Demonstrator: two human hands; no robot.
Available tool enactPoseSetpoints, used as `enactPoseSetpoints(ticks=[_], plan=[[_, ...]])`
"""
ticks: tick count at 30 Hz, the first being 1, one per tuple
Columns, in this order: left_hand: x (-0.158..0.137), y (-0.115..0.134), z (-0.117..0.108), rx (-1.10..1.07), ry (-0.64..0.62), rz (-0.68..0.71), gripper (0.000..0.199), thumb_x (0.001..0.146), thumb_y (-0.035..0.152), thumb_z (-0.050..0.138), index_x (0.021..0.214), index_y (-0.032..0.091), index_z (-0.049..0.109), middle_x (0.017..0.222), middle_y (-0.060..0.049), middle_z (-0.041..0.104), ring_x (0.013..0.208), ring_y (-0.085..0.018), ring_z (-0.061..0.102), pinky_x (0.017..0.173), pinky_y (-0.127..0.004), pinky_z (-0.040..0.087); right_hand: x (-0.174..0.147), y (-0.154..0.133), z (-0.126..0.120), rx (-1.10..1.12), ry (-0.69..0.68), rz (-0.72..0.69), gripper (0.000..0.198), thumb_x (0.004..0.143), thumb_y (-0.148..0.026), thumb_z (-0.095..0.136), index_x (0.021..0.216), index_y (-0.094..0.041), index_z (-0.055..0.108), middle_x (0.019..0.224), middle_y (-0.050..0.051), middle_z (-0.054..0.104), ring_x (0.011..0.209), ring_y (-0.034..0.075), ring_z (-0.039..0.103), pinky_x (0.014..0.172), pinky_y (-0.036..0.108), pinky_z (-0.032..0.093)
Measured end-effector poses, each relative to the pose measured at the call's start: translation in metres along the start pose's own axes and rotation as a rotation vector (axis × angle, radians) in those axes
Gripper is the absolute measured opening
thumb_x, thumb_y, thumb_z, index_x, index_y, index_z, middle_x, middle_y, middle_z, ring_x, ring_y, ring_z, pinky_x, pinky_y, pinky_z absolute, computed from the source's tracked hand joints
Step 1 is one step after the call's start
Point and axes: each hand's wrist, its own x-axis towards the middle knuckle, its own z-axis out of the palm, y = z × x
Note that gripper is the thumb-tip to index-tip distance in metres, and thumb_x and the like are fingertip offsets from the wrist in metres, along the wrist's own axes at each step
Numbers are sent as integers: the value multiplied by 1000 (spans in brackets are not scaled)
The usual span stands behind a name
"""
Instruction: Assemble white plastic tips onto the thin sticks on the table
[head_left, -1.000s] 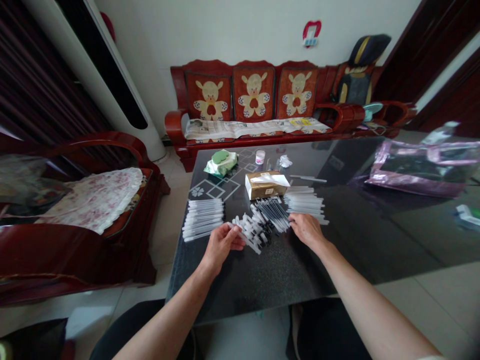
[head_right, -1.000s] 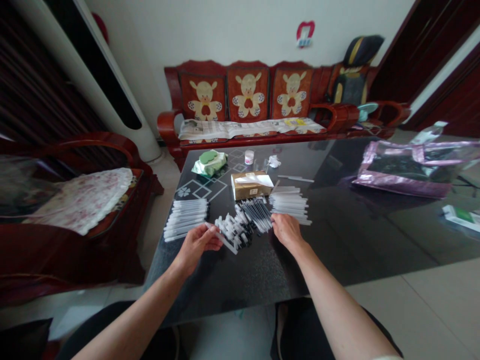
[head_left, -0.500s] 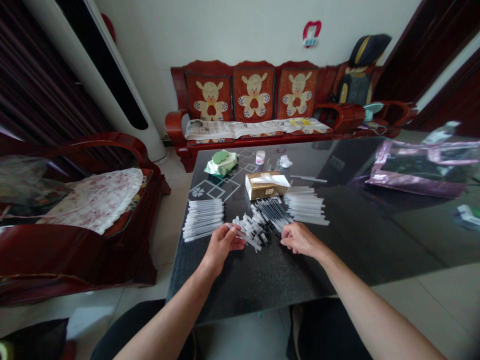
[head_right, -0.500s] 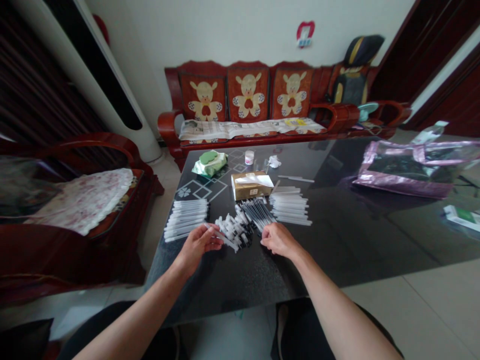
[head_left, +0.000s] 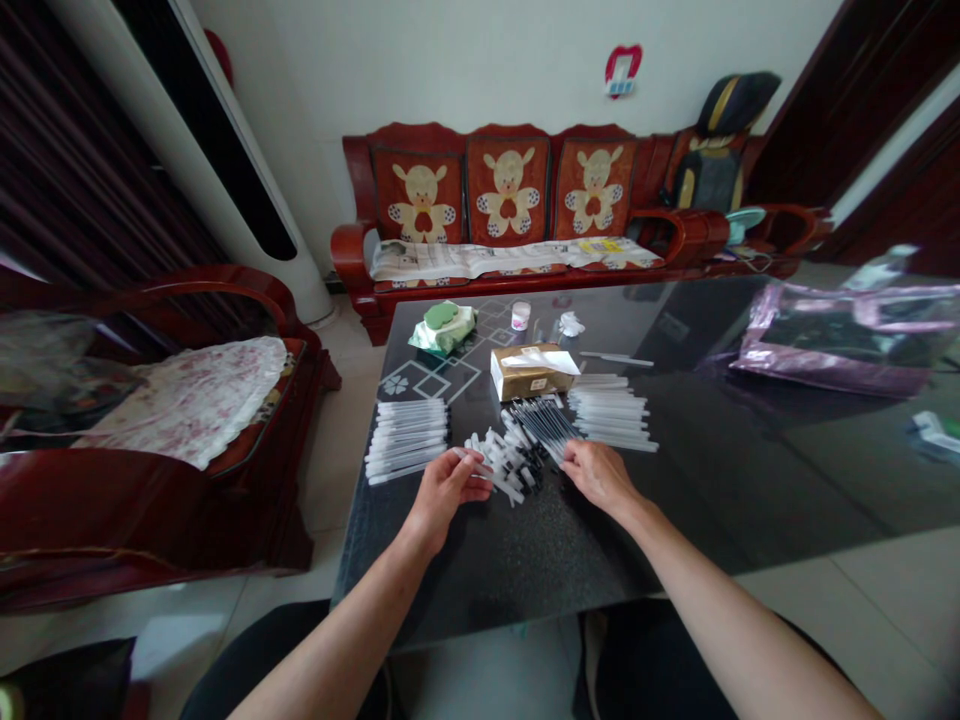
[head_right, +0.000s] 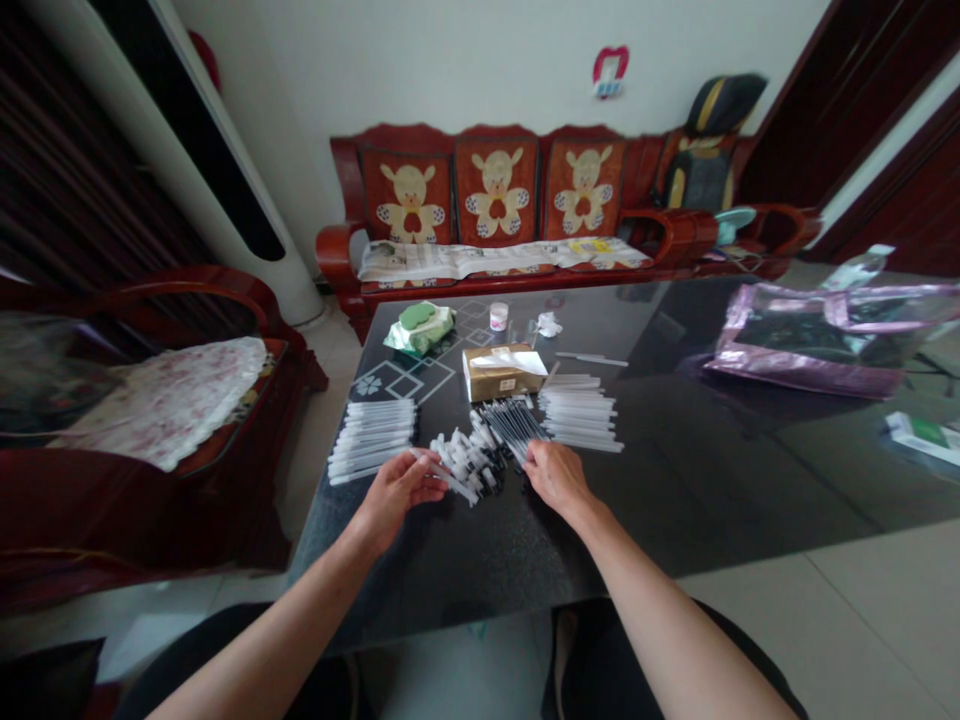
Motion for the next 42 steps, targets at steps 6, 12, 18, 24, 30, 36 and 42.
enactPoseSetpoints(ticks=[6, 12, 18, 24, 30, 36, 42], plan=[[1, -2, -2, -2, 2, 0, 34, 76, 42, 66, 91, 12, 60, 84, -9, 70, 66, -16, 67, 63, -27, 53, 3, 0, 3, -52, 6, 14, 12, 83, -24, 53, 78, -21, 64, 76, 5, 70, 75, 18, 65, 61, 24, 34], [2, -2, -3, -11, 15, 20, 35, 75, 43, 67, 92, 12, 61, 83, -9, 69, 66, -16, 67, 62, -27, 53, 4, 1, -4, 75, 63, 73, 17, 82, -22, 49, 73, -19, 64, 72, 6, 70, 71, 19, 65, 59, 24, 36], [6, 1, -8, -60, 63, 36, 33, 75, 39, 68, 92, 11, 61, 78, -9, 70, 64, -16, 67, 61, -26, 54, 2, 10, -9, 561, 106, 210, 14, 79, -29, 54, 73, -18, 60, 55, 1, 61, 43, 13, 56, 43, 22, 38], [14, 12, -21, -234, 194, 21, 18, 79, 23, 65, 91, 10, 59, 75, -9, 69, 66, -15, 68, 62, -25, 56, -6, 8, -23, 1048, 74, 296, 22, 74, -37, 61, 75, -16, 58, 51, -1, 58, 36, 11, 52, 35, 22, 42], [21, 19, -34, -314, 304, 55, 7, 85, 13, 55, 88, 10, 59, 67, -6, 67, 63, -14, 68, 61, -24, 57, -13, 2, -34, 1250, -225, 106, 24, 73, -36, 66, 72, -14, 59, 51, 0, 60, 36, 10, 51, 36, 22, 42], [23, 21, -37, -335, 315, 71, 6, 85, 14, 55, 87, 10, 59, 66, -6, 66, 62, -14, 68, 60, -23, 57, -14, -2, -36, 1231, -291, 72, 24, 73, -36, 66, 70, -13, 59, 50, 0, 60, 36, 9, 50, 35, 20, 40], [22, 21, -35, -321, 325, 57, 6, 84, 16, 58, 87, 11, 59, 68, -6, 67, 62, -14, 68, 60, -23, 57, -14, -3, -33, 1200, -310, 54, 23, 74, -35, 64, 71, -13, 59, 50, 0, 61, 36, 9, 51, 37, 20, 40]])
